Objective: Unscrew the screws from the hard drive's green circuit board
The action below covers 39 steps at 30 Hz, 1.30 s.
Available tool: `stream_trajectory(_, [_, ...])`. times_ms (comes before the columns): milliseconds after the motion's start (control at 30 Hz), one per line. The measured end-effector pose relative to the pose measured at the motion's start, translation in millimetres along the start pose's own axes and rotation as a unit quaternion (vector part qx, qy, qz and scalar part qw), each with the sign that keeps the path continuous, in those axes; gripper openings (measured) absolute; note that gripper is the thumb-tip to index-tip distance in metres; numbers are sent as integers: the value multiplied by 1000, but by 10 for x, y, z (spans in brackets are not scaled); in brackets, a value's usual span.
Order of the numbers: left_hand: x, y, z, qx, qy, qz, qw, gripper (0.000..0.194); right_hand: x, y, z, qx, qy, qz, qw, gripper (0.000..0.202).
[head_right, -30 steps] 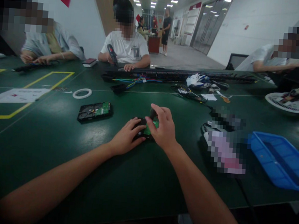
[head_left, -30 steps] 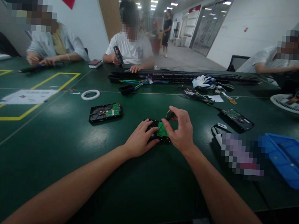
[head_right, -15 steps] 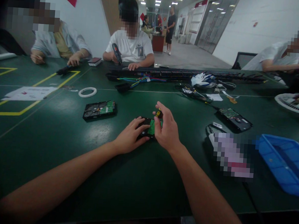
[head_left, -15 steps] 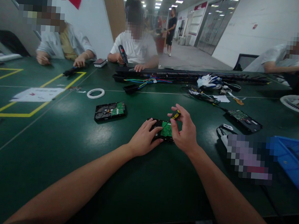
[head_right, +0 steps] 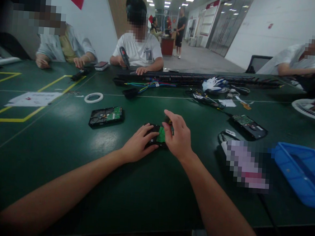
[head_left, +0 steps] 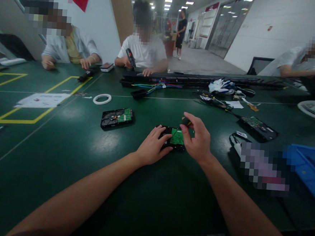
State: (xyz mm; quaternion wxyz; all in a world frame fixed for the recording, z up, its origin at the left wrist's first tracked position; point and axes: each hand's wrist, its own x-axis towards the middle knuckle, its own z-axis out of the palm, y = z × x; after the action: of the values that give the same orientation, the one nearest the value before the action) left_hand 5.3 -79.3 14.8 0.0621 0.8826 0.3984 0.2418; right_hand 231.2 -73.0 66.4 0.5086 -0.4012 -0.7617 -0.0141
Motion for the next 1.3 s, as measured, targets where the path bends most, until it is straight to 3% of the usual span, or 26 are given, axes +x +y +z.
stream_trajectory(200, [3,-11,19,-1,2,1,1000,49,-8,-41,-6,33,-22,2,999,54])
stream_trajectory(467, [9,-13,6,3,-2,7,1000,50,24,-26,4,1,21,4,1000,44])
stream_trajectory(767, [3,-24,20,13,-6,6,1000,52,-25,22,37,33,3,19,999,58])
stream_trajectory(1067, [7,6,4,6,-2,2,1000,51,18,-4,2,-20,45,28,998,45])
stream_trajectory(1300, [5,-10,13,1,1,5,1000,50,-9,29,18,13,23,29,999,50])
